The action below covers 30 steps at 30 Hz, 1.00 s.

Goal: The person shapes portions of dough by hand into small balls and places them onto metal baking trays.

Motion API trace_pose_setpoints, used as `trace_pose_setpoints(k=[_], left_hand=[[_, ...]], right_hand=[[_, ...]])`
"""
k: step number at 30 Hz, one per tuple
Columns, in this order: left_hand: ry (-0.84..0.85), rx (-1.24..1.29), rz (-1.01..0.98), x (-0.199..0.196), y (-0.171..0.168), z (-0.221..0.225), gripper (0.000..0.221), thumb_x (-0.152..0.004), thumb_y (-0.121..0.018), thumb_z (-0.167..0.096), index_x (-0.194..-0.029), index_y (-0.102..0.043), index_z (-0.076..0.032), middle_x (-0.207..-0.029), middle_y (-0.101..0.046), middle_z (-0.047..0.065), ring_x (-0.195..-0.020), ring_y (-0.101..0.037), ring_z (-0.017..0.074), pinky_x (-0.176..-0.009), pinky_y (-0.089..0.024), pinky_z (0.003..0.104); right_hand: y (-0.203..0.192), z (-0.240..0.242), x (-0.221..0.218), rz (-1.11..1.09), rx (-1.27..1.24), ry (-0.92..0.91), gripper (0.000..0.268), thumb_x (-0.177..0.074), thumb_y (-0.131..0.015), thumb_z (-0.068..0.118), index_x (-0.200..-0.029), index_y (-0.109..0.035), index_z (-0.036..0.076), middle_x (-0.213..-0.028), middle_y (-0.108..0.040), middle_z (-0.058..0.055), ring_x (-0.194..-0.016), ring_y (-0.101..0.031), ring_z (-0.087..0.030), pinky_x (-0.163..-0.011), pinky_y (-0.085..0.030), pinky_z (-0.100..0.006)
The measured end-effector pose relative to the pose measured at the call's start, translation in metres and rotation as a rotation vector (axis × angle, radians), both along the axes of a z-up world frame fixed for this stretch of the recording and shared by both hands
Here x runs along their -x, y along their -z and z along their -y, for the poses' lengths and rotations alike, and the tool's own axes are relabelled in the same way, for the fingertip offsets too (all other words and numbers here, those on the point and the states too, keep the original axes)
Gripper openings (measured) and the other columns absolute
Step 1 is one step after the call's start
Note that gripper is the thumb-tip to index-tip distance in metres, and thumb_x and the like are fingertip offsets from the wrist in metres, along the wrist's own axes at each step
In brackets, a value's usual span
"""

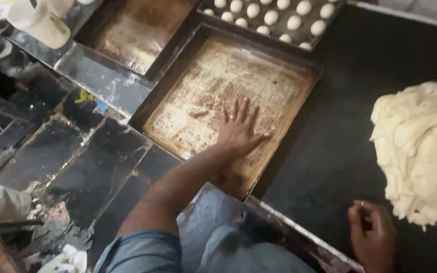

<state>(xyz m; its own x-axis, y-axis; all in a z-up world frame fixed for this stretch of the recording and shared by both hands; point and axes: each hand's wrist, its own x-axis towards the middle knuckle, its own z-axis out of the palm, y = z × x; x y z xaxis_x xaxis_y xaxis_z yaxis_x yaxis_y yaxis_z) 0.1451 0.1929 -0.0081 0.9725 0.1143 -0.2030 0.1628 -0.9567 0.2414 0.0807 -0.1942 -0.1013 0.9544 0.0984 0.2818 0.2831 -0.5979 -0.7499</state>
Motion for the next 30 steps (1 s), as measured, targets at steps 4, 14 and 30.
trace_pose_setpoints(k=[4, 14, 30], left_hand=[[-0.040, 0.051, -0.019, -0.007, 0.001, -0.007, 0.095, -0.094, -0.045, -0.074, -0.165, -0.008, -0.022, -0.172, 0.011, 0.011, -0.158, 0.014, 0.0346, -0.122, 0.010, 0.061], [-0.199, 0.056, 0.206, -0.064, 0.061, -0.124, 0.098, -0.093, -0.038, -0.080, -0.165, -0.017, -0.018, -0.173, 0.003, 0.015, -0.158, 0.006, 0.0421, -0.121, 0.009, 0.069], [0.325, 0.745, 0.775, -0.030, -0.020, 0.028, 0.025, -0.101, -0.068, -0.008, -0.125, -0.066, -0.006, -0.131, -0.068, 0.012, -0.123, -0.065, 0.0268, -0.101, -0.057, 0.039]], right_hand=[[0.007, 0.006, 0.003, -0.043, -0.062, 0.052, 0.017, -0.101, -0.070, 0.015, -0.113, -0.071, 0.003, -0.106, -0.072, -0.012, -0.089, -0.070, -0.017, -0.074, -0.054, -0.031], [-0.003, -0.001, 0.004, -0.080, 0.011, 0.138, 0.018, -0.096, -0.074, 0.018, -0.102, -0.073, 0.001, -0.090, -0.073, -0.010, -0.076, -0.069, -0.018, -0.067, -0.054, -0.033], [0.030, 0.029, -0.003, -0.180, -0.975, -0.053, 0.025, -0.103, -0.061, 0.023, -0.110, -0.064, 0.000, -0.105, -0.071, -0.014, -0.091, -0.067, -0.023, -0.084, -0.054, -0.037]])
